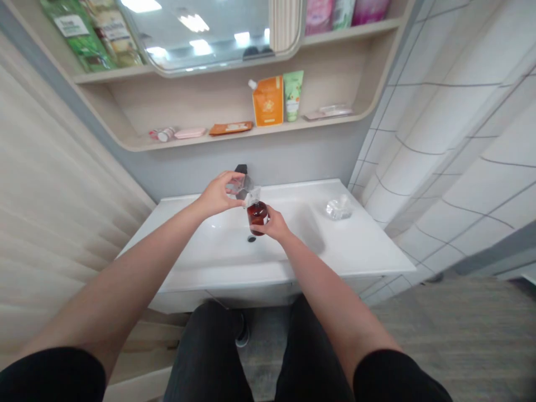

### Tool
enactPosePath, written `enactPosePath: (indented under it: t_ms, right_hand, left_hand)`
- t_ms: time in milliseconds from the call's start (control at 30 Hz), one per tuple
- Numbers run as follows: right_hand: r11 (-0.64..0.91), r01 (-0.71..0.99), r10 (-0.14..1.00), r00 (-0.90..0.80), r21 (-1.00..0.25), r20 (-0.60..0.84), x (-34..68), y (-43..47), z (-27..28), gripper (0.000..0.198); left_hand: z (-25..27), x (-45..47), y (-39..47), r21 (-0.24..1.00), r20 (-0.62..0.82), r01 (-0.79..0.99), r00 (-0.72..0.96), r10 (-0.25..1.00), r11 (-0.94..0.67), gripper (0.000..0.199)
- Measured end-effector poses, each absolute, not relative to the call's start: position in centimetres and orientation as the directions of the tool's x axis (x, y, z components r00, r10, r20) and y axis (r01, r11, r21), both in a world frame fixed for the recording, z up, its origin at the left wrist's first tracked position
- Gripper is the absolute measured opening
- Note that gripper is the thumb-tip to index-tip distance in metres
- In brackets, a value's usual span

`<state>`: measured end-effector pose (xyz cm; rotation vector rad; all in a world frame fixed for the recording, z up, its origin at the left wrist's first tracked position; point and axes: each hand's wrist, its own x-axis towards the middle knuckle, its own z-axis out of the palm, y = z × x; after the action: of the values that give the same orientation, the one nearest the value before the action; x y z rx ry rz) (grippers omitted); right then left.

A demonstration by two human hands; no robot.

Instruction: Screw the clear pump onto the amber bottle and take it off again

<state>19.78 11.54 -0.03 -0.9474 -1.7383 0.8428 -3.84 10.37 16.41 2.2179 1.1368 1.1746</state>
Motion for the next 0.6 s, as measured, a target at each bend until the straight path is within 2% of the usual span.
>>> enactPosePath:
  t_ms: [167,300,433,600]
  right_hand:
    - [0.465,0.198,0.86,-0.334,-0.863,0.386,19.6,11.9,-0.7,0.095]
    - [0.443,0.217,0.842,-0.433,-0.87,0.322,19.5,12.2,-1.4,0.09]
    - [0.396,0.197,0.861,-0.42,-0.897,0.288,19.6,12.2,-1.7,0.09]
    - [0.377,0.224,0.911,-0.268,-0.899,0.315,19.8,11.3,-0.1,0.088]
  left_hand:
    - [10.0,-5.0,8.1,0.882,0.429,0.202,0.029,0.903,-0.425,0.095]
    - [4.3,-5.4,4.0,0.932,0.33,-0.074,-0.234,0.915,-0.355,0.097]
    - [0.2,-6.4,1.3,0.958,0.255,-0.065,-0.255,0.933,-0.279,0.083]
    - [-1.9,-6.9,1.6,0.979,0.184,-0.03,-0.292,0.939,-0.201,0.076]
